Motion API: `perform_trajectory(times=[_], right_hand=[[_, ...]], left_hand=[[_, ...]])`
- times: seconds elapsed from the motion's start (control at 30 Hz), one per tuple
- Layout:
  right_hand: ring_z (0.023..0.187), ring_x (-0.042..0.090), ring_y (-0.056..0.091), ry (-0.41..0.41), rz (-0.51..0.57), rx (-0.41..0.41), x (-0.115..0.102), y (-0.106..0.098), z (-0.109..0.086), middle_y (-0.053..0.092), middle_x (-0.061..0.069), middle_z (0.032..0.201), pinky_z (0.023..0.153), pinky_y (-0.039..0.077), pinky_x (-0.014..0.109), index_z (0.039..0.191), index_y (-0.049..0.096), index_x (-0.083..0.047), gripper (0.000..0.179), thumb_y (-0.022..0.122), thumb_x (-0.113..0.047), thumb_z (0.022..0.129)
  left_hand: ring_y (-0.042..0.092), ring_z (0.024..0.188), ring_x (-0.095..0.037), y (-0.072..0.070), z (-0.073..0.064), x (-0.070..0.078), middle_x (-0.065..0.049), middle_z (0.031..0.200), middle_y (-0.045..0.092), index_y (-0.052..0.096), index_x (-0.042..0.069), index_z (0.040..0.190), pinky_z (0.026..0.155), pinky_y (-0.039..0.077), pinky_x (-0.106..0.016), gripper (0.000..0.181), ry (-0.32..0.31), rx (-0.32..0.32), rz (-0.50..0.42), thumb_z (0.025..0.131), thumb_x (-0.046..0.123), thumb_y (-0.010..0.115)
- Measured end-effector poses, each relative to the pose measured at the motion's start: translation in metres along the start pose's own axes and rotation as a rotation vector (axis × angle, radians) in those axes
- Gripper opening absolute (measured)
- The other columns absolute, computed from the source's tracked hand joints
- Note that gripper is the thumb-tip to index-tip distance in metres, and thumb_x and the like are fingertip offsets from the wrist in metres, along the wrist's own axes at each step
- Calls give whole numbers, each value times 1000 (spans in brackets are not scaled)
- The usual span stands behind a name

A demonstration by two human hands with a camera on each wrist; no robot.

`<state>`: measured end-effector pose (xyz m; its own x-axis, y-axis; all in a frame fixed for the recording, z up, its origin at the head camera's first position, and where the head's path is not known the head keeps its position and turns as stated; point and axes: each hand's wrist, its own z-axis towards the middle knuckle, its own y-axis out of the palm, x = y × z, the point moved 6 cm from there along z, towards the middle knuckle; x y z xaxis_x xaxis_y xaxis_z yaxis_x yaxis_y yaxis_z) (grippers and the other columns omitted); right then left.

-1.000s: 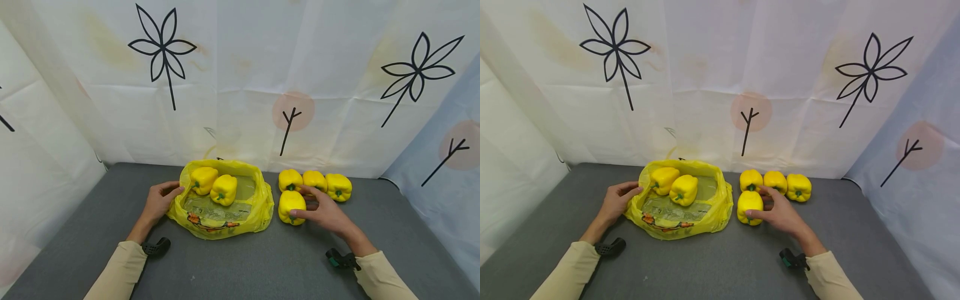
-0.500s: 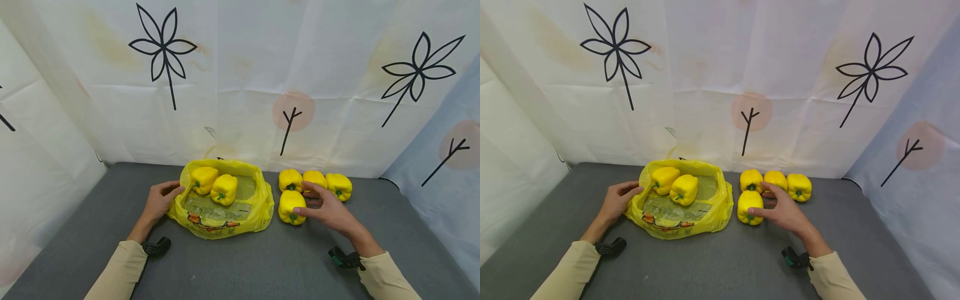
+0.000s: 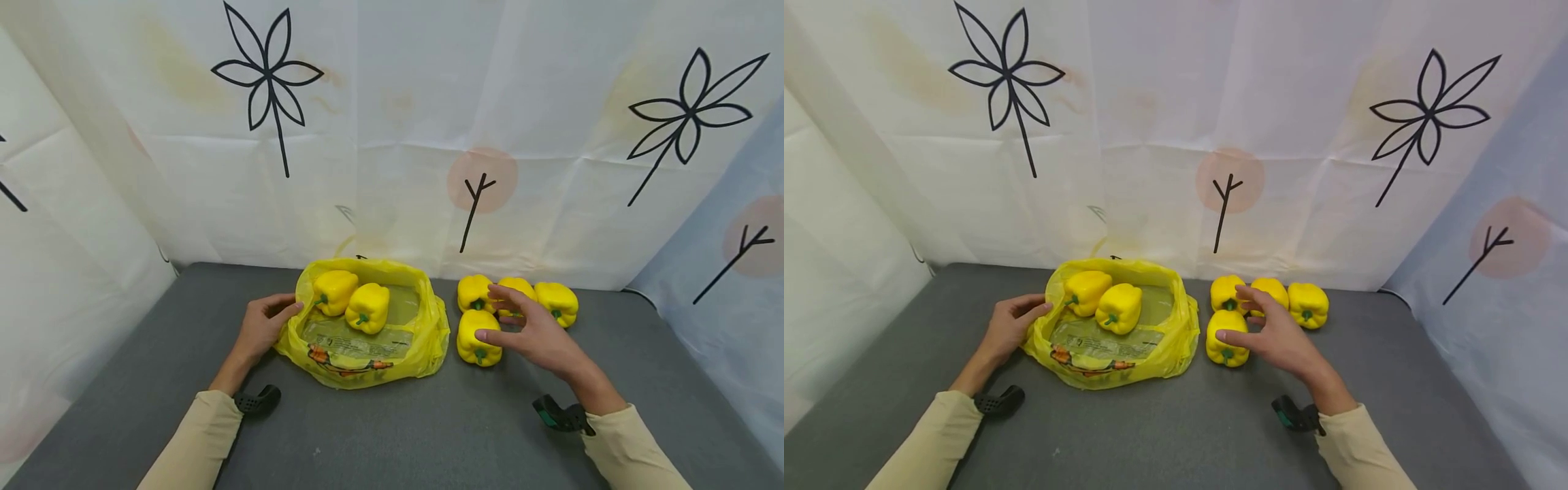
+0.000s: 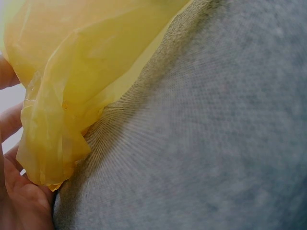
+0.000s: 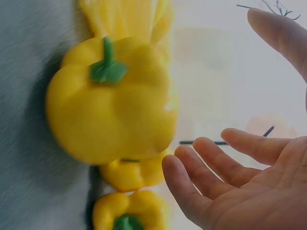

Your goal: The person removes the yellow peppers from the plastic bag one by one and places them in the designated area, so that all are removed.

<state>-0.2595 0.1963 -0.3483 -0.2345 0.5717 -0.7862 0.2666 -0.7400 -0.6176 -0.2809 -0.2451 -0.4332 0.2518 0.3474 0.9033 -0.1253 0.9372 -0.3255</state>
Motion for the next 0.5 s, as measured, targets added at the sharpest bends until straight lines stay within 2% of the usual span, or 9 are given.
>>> perform_trajectory(times=[0.3, 0.5], right_hand=[[138, 43, 42, -70, 25, 0, -29, 7, 15, 40, 15, 156, 109, 38, 61, 157, 37, -13, 85, 80, -38, 89], [139, 39, 41, -118, 61, -4, -49, 13, 27, 40, 12, 156, 110, 36, 60, 157, 38, -15, 80, 80, -34, 90]], left_hand=[[61, 95, 1, 1, 0, 1, -23, 122, 67, 66, -6, 129, 81, 51, -18, 36, 11, -3, -3, 101, 15, 66], [62, 94, 1, 0, 1, -1, -22, 121, 67, 66, -6, 129, 81, 51, -18, 36, 7, -5, -5, 101, 16, 66]])
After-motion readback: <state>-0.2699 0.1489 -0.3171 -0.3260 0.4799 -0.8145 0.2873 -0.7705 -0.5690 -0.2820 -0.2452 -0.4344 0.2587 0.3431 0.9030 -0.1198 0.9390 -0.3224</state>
